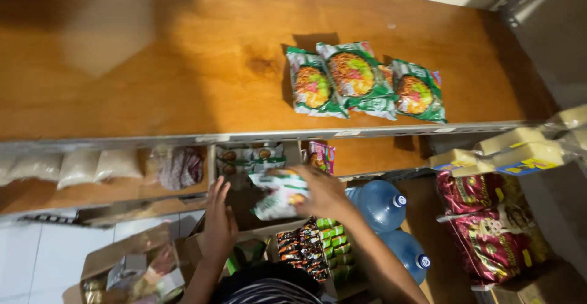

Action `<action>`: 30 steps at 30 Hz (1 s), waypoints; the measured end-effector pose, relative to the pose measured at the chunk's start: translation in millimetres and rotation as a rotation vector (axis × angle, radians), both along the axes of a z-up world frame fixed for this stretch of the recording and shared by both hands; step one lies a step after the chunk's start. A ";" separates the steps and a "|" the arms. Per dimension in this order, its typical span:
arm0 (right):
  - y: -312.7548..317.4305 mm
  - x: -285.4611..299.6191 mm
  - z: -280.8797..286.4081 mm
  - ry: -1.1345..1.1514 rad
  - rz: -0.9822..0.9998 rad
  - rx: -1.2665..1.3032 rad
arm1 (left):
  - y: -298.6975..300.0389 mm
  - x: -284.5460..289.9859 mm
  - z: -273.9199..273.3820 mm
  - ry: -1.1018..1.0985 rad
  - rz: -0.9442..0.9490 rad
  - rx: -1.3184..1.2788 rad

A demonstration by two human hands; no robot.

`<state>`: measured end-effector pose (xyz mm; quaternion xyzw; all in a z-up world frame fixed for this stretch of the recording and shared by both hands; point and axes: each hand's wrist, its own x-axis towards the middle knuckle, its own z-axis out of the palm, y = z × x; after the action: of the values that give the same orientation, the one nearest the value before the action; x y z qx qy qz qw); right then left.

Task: Wiping down a storage shelf with a cloth and cleaning dust off individual instant noodle packets.

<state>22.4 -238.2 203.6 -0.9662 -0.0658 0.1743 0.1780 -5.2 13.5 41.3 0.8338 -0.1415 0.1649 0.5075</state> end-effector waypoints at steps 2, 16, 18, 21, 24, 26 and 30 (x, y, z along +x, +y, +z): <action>-41.7 -34.3 40.8 -0.181 0.001 0.210 | -4.5 2.6 -3.9 0.006 0.010 0.023; -267.9 17.0 118.8 -1.149 -0.610 -0.377 | -14.3 2.7 -26.4 0.080 -0.019 0.144; -287.4 43.5 102.5 -1.111 -0.576 -0.478 | -16.2 7.2 -45.2 0.055 0.010 0.141; -297.4 67.8 87.4 -1.145 -0.510 -0.525 | -15.9 13.6 -56.9 -0.063 0.058 0.126; -300.8 73.2 81.7 -1.078 -0.461 -0.503 | -18.2 1.2 -40.8 -0.048 0.049 0.115; -309.8 81.3 78.7 -0.944 -0.473 -0.515 | -22.6 -3.5 -35.2 0.178 -0.058 -0.422; -308.6 76.5 93.7 -0.872 -0.344 -0.413 | -19.0 -4.2 -33.4 0.174 -0.019 -0.391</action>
<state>98.9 -546.8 297.3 -0.9610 0.0621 -0.2673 -0.0344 -9.4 -5.5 7.8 0.7293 -0.0704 0.1117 0.6713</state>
